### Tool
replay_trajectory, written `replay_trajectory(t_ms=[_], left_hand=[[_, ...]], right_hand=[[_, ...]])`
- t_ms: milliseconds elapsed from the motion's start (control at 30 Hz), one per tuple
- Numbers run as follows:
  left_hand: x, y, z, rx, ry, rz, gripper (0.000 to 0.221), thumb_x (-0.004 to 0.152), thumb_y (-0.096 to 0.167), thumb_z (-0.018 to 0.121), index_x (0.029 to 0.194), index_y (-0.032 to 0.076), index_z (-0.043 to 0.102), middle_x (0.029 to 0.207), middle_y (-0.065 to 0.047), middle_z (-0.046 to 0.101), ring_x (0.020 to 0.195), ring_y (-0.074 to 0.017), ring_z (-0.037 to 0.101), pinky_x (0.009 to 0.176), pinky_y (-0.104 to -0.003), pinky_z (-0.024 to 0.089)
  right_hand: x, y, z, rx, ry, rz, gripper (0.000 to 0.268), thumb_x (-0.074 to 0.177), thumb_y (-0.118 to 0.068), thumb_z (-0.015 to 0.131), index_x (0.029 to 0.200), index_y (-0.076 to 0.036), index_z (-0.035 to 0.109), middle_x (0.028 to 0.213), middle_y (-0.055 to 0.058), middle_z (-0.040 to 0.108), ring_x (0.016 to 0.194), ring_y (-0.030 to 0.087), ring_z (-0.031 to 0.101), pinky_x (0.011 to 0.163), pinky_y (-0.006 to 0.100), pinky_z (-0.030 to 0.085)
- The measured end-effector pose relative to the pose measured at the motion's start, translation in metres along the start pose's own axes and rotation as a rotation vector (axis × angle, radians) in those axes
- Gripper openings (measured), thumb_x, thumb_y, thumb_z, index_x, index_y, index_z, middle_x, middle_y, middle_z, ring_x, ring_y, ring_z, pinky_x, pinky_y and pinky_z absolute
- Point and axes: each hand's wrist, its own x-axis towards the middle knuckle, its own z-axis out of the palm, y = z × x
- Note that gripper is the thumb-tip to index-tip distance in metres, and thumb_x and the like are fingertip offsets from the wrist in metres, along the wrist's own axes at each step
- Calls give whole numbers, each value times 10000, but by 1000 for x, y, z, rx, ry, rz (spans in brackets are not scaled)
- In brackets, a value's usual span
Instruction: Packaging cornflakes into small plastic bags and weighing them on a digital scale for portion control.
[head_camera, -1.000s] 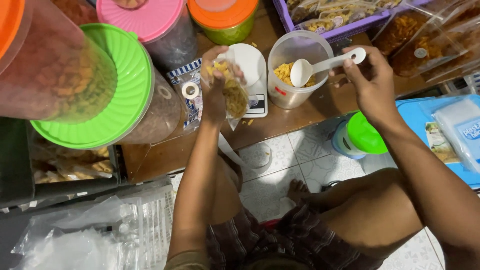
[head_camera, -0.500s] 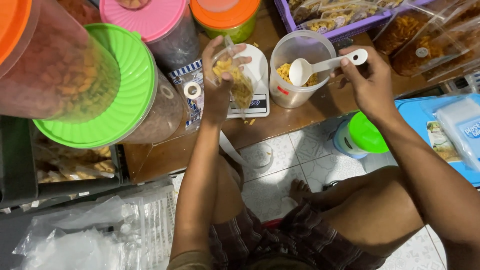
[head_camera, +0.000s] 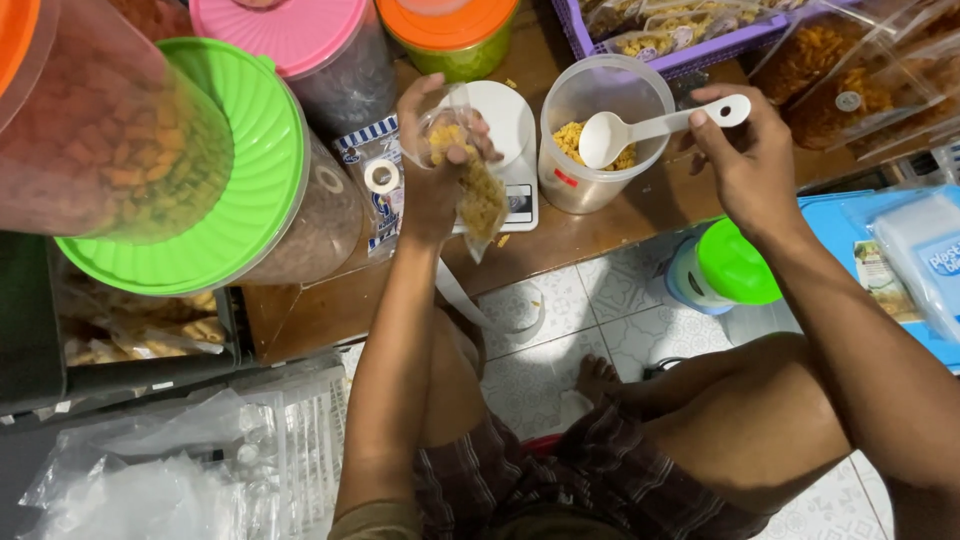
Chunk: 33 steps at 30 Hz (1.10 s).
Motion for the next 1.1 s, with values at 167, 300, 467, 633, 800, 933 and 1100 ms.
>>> replay_trajectory(t_ms=[167,300,467,633,800,933,1100], left_hand=[[-1,-1,-4,-115,-55,-151,858,895,711,697,1523,281,300,1326,-228,538,985,-320,663,932,-511,611],[-3,12,8,-139,12,-323,921,765,864,424,1376,175,447,857,-102,626,660,-205,639,692,-365,621],[-3,4,8,-268,-90,-296,867,849,820,427,1482,229,384,1199,-216,634,891,-369,710,842,-516,642],[-3,20,26,-184,-74,-462,968,789,835,407,1489,168,354,1122,-235,666,819,-317,723,811,-477,640],[-4,4,25,-197,-136,-505,1019,773,822,467,1541,179,281,1133,-247,696,876,-314,738,853,-458,643],[-6,-8,22,-154,-283,-533,965,818,816,510,1537,203,312,1099,-204,698,924,-288,730,845,-409,647],[-9,-15,25,-110,-336,-596,901,846,742,590,1510,189,336,1089,-226,727,951,-278,731,849,-419,628]], right_hand=[[-1,-5,1,-25,-10,-42,156,1193,-96,570,1263,27,635,984,151,665,885,202,654,691,278,532],[-1,5,1,-155,-102,-119,163,1157,-109,609,1252,-8,694,1034,107,700,844,172,602,772,299,486],[1,8,4,-251,-177,-342,215,1146,-149,598,1192,24,717,1204,173,723,1109,299,679,960,412,510],[2,12,1,-70,-132,-140,321,1185,-307,533,1186,-15,666,904,77,610,778,144,527,730,281,426],[6,4,4,-106,-150,-124,292,1186,-278,533,1221,-19,662,940,79,654,822,144,576,755,285,459],[3,-2,6,32,-166,-37,264,1176,-255,529,1185,-12,631,888,103,655,843,166,621,719,277,474],[9,11,2,141,-99,-47,287,1204,-252,485,1169,9,600,855,129,622,777,181,606,721,281,519]])
